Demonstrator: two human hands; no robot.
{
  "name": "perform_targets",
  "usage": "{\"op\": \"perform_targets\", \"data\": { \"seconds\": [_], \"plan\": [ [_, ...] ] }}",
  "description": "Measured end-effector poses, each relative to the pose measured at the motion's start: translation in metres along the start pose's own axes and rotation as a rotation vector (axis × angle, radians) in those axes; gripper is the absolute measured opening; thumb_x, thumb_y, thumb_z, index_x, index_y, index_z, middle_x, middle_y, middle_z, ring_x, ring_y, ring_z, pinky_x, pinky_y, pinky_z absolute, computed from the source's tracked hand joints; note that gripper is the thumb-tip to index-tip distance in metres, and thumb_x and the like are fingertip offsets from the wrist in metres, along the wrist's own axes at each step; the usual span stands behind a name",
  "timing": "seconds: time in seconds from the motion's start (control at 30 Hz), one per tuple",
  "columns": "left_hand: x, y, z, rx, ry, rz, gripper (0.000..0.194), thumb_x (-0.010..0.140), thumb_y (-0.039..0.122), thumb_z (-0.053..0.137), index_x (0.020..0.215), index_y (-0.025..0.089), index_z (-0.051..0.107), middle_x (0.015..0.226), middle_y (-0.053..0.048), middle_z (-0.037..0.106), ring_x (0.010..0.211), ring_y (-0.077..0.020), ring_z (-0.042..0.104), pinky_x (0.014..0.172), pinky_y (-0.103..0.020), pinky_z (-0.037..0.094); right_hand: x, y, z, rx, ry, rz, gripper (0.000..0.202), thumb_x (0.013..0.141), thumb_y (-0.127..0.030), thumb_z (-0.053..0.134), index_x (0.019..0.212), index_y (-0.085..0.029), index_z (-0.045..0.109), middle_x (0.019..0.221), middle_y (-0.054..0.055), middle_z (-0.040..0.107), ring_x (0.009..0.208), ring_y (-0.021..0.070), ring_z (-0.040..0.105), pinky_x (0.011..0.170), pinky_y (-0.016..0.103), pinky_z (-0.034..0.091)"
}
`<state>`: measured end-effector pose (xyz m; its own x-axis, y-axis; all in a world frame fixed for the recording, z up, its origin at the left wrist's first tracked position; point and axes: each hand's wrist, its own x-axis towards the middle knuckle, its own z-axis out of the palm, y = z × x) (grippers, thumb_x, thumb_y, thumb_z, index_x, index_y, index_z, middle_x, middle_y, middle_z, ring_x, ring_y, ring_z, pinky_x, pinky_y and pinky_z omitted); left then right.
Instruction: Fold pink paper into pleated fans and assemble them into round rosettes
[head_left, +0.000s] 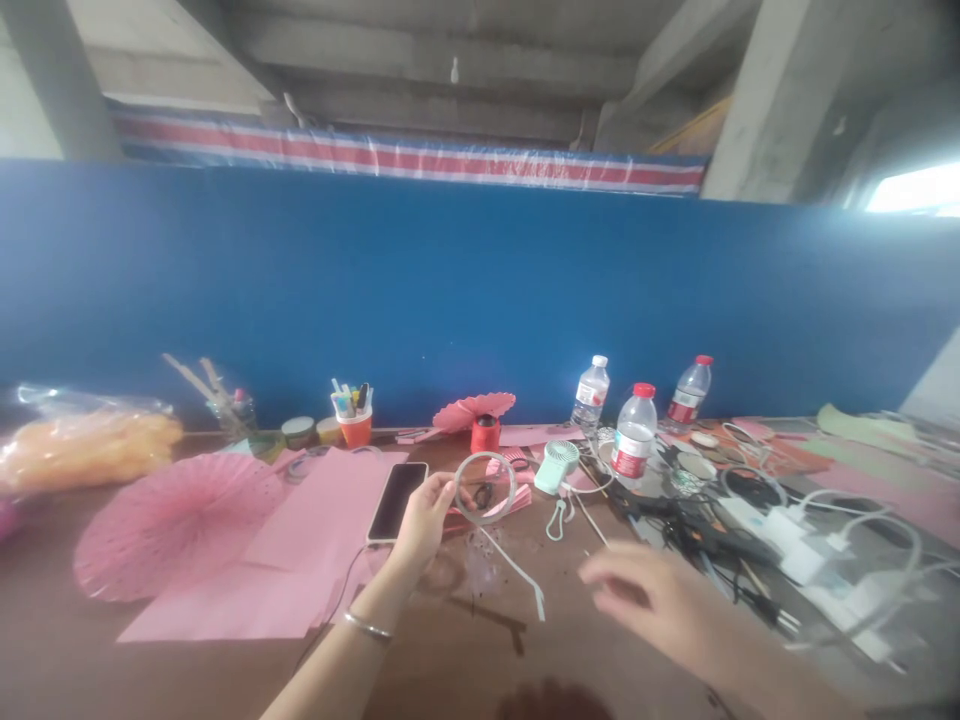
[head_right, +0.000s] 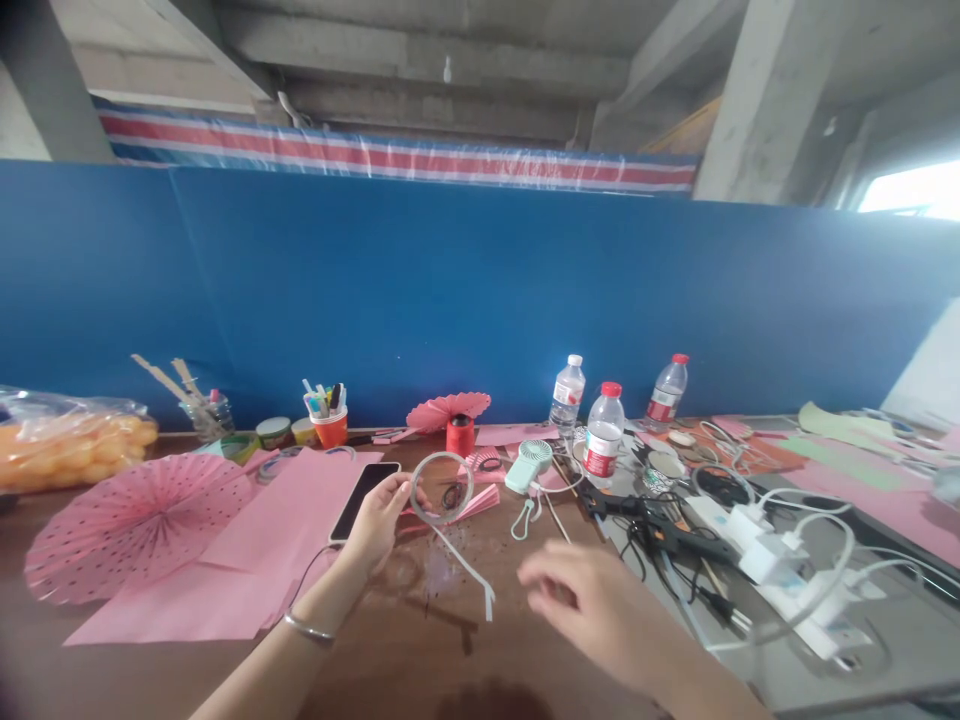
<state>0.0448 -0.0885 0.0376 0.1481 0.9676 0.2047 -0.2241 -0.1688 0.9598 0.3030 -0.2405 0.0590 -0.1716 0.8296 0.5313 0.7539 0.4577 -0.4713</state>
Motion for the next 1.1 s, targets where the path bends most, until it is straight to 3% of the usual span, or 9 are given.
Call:
{"op": "perform_targets", "data": {
  "seconds": [0.07, 0.1, 0.2, 0.37, 0.67, 0.77, 0.9, 1.1],
  "plan": [
    [-0.001, -0.001, 0.001, 0.064, -0.043, 0.025, 0.021, 0.078, 0.036, 0.054, 0.082, 0.016, 0.057, 0.065, -0.002, 0.063, 0.058, -0.0149, 0.061, 0.061, -0.028, 0.049, 0.059, -0.01, 0.01, -0.045, -0.112, -0.079, 0.018, 0.079, -0.022, 0.057, 0.092, -0.03, 0.066, 0.09, 0.001, 0.063, 0.078, 0.0164, 0.058, 0.07, 0.028, 0.046],
    [-0.001, -0.002, 0.001, 0.079, -0.064, 0.03, 0.021, 0.078, 0.036, 0.053, 0.081, 0.016, 0.057, 0.065, -0.002, 0.063, 0.059, -0.0152, 0.061, 0.061, -0.029, 0.049, 0.083, -0.013, 0.016, -0.078, -0.086, -0.114, 0.021, 0.08, -0.019, 0.054, 0.095, -0.028, 0.064, 0.094, 0.002, 0.06, 0.084, 0.0176, 0.056, 0.075, 0.03, 0.045],
    [-0.003, -0.004, 0.003, 0.069, -0.108, 0.015, 0.022, 0.079, 0.037, 0.052, 0.082, 0.016, 0.057, 0.064, -0.002, 0.063, 0.058, -0.0149, 0.061, 0.059, -0.028, 0.049, 0.12, -0.019, 0.038, -0.231, -0.073, -0.183, 0.021, 0.078, -0.015, 0.052, 0.09, -0.025, 0.067, 0.082, 0.004, 0.055, 0.077, 0.0179, 0.054, 0.067, 0.03, 0.043],
    [-0.006, -0.005, 0.007, 0.065, -0.137, -0.032, 0.021, 0.078, 0.037, 0.053, 0.082, 0.017, 0.058, 0.066, -0.003, 0.063, 0.059, -0.0159, 0.06, 0.057, -0.03, 0.05, 0.12, -0.011, 0.059, -0.381, -0.078, -0.173, 0.025, 0.071, -0.011, 0.054, 0.089, -0.023, 0.067, 0.081, 0.006, 0.052, 0.076, 0.0193, 0.052, 0.061, 0.028, 0.04],
    [-0.011, -0.004, 0.012, 0.111, -0.163, -0.022, 0.018, 0.078, 0.035, 0.052, 0.08, 0.018, 0.059, 0.065, -0.003, 0.064, 0.059, -0.0163, 0.06, 0.056, -0.029, 0.051, 0.118, 0.006, 0.073, -0.381, -0.224, -0.041, 0.018, 0.067, -0.006, 0.057, 0.058, -0.019, 0.065, 0.076, 0.006, 0.055, 0.071, 0.0177, 0.054, 0.054, 0.025, 0.036],
    [-0.009, -0.007, 0.01, 0.098, -0.149, -0.033, 0.018, 0.077, 0.035, 0.053, 0.08, 0.018, 0.059, 0.065, -0.002, 0.064, 0.058, -0.0158, 0.06, 0.056, -0.028, 0.051, 0.118, 0.008, 0.074, -0.216, -0.189, -0.006, 0.018, 0.073, -0.013, 0.058, 0.059, -0.021, 0.067, 0.074, 0.004, 0.053, 0.068, 0.0163, 0.054, 0.057, 0.025, 0.038],
    [-0.004, -0.007, 0.004, 0.073, -0.105, -0.051, 0.018, 0.076, 0.033, 0.055, 0.081, 0.016, 0.058, 0.065, -0.002, 0.063, 0.057, -0.0149, 0.06, 0.054, -0.028, 0.05, 0.117, 0.012, 0.067, 0.202, -0.175, 0.065, 0.015, 0.078, -0.029, 0.059, 0.069, -0.023, 0.07, 0.075, 0.001, 0.05, 0.066, 0.0147, 0.052, 0.063, 0.028, 0.043],
    [-0.005, -0.004, 0.004, 0.048, -0.14, -0.107, 0.017, 0.071, 0.032, 0.061, 0.074, 0.015, 0.059, 0.063, -0.004, 0.064, 0.057, -0.0159, 0.061, 0.053, -0.029, 0.05, 0.11, 0.015, 0.052, 0.683, -0.083, 0.145, 0.023, 0.078, -0.036, 0.059, 0.067, -0.017, 0.066, 0.081, 0.004, 0.053, 0.071, 0.0152, 0.053, 0.064, 0.028, 0.046]
  ]
}}
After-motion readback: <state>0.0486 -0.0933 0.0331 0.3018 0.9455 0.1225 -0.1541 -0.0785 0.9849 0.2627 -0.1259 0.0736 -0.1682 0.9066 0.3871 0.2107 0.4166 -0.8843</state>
